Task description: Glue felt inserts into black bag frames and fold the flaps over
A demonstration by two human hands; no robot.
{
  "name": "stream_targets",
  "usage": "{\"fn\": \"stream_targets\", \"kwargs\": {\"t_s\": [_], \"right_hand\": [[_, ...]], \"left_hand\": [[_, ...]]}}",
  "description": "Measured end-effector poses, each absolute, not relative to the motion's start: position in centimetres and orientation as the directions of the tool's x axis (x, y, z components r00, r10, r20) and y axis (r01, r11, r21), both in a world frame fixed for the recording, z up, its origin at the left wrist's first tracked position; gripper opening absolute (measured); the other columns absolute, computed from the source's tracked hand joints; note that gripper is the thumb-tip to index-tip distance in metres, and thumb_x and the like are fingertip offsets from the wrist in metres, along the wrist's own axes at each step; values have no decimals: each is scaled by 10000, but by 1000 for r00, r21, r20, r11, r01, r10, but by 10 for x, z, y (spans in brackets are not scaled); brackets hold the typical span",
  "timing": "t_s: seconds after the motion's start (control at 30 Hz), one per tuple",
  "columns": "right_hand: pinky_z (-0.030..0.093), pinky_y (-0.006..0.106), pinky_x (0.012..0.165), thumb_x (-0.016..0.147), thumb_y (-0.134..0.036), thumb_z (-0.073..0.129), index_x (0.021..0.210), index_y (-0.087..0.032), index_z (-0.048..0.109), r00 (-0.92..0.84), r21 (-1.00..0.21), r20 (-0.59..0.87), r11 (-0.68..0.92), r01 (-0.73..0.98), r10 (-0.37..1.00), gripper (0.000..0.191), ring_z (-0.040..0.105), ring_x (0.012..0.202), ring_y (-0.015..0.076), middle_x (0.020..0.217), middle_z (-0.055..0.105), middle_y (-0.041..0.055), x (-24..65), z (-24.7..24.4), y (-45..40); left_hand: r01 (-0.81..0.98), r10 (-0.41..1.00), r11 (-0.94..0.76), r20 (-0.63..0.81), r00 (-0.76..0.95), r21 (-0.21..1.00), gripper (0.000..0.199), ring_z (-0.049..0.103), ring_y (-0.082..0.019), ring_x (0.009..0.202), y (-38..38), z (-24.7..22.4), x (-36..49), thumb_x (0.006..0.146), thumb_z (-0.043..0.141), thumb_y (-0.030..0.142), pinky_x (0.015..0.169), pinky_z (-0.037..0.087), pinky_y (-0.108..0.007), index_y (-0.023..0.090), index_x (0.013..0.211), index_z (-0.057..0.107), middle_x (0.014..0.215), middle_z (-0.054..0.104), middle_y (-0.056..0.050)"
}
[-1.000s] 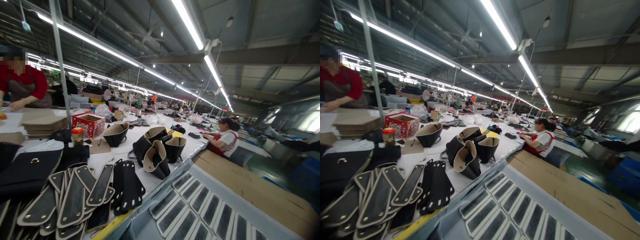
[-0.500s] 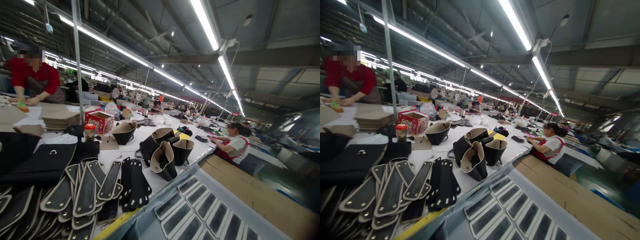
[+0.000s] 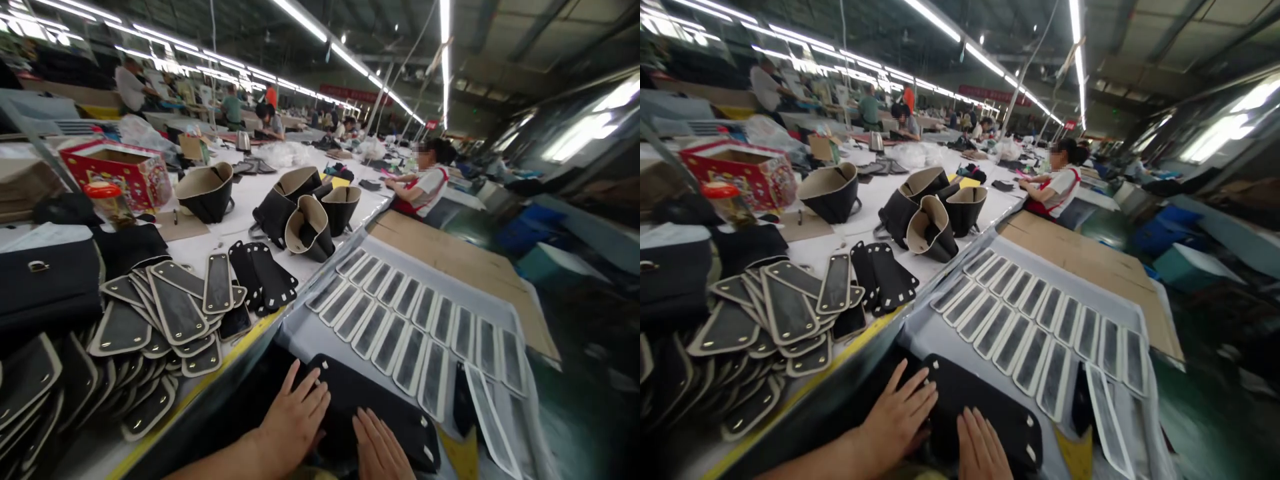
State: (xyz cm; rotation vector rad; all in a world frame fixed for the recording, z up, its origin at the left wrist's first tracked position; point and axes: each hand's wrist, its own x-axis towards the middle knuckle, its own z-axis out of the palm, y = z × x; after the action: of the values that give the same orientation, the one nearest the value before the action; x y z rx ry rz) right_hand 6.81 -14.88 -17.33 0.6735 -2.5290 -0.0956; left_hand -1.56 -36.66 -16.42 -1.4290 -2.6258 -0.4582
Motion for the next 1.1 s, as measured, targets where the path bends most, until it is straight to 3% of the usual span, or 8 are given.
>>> {"fn": "stream_targets", "kwargs": {"t_s": [0.17, 0.3, 0.4, 0.6, 0.7, 0.77, 0.9, 1.1], "right_hand": [[515, 305, 857, 740, -72, 373, 1110, -116, 601, -802, 143, 395, 892, -429, -449, 437, 549, 1096, 211, 1192, 593, 55, 44, -166, -183], [515, 312, 831, 728, -57, 369, 1132, -114, 589, -797, 210, 327, 861, -463, -508, 464, 554, 1083, 215, 1191, 593, 65, 62, -162, -143], [484, 360, 878, 771, -88, 409, 1171, -110, 562, -857, 214, 253, 890, -403, -449, 428, 532, 1109, 232, 1207, 578, 87, 83, -151, -104], [367, 421, 1010, 862, -184, 432, 1133, -195, 582, -974, -128, 177, 978, -168, -144, 310, 525, 1098, 202, 1149, 597, 71, 55, -122, -87], [426, 384, 930, 868, -283, 457, 1102, -176, 605, -997, -272, -70, 962, 2, -18, 297, 549, 1041, 218, 1132, 598, 96, 17, -120, -82], [449, 337, 870, 879, -323, 440, 1063, -188, 628, -965, -373, -255, 927, 34, -67, 295, 583, 947, 200, 1015, 641, 75, -4, -124, -80], [437, 319, 833, 852, -399, 466, 1080, -214, 631, -885, -455, -423, 890, 21, -196, 337, 588, 943, 221, 1021, 648, 71, -35, -134, -83], [445, 322, 759, 832, -498, 450, 1035, -230, 658, -788, -517, -503, 854, -56, -355, 396, 606, 908, 254, 987, 670, 78, -51, -144, -75]], "left_hand": [[838, 781, 520, 305, -545, 164, 400, 379, -284, 1246, -360, -159, -16, 895, 405, 354, 1084, -57, -529, 131, 1210, 512, 1205, 580, -85], [844, 775, 503, 334, -536, 188, 408, 386, -273, 1241, -349, -170, -18, 875, 442, 411, 1099, -25, -517, 131, 1150, 553, 1129, 617, -80], [834, 751, 492, 363, -552, 250, 387, 424, -262, 1212, -345, -169, -21, 844, 497, 427, 1107, 19, -509, 142, 1089, 587, 1079, 633, -83], [774, 708, 439, 354, -611, 457, 178, 535, -224, 1053, -329, -143, -57, 847, 524, 332, 1088, 97, -520, 193, 825, 633, 862, 662, -23], [715, 752, 467, 192, -631, 521, 179, 563, -211, 960, -305, -141, -89, 815, 567, 328, 1001, 303, -440, 191, 905, 640, 934, 657, -41], [669, 832, 451, -8, -554, 590, 181, 588, -194, 870, -288, -146, -108, 795, 584, 322, 858, 414, -339, 191, 888, 667, 895, 667, -39], [482, 851, 479, -253, -461, 733, 203, 604, -160, 790, -262, -156, -130, 737, 625, 326, 707, 426, -229, 190, 872, 692, 847, 682, -19], [351, 862, 490, -382, -333, 798, 231, 613, -159, 798, -264, -157, -139, 719, 618, 305, 710, 424, -208, 182, 901, 692, 841, 698, -2]]}}
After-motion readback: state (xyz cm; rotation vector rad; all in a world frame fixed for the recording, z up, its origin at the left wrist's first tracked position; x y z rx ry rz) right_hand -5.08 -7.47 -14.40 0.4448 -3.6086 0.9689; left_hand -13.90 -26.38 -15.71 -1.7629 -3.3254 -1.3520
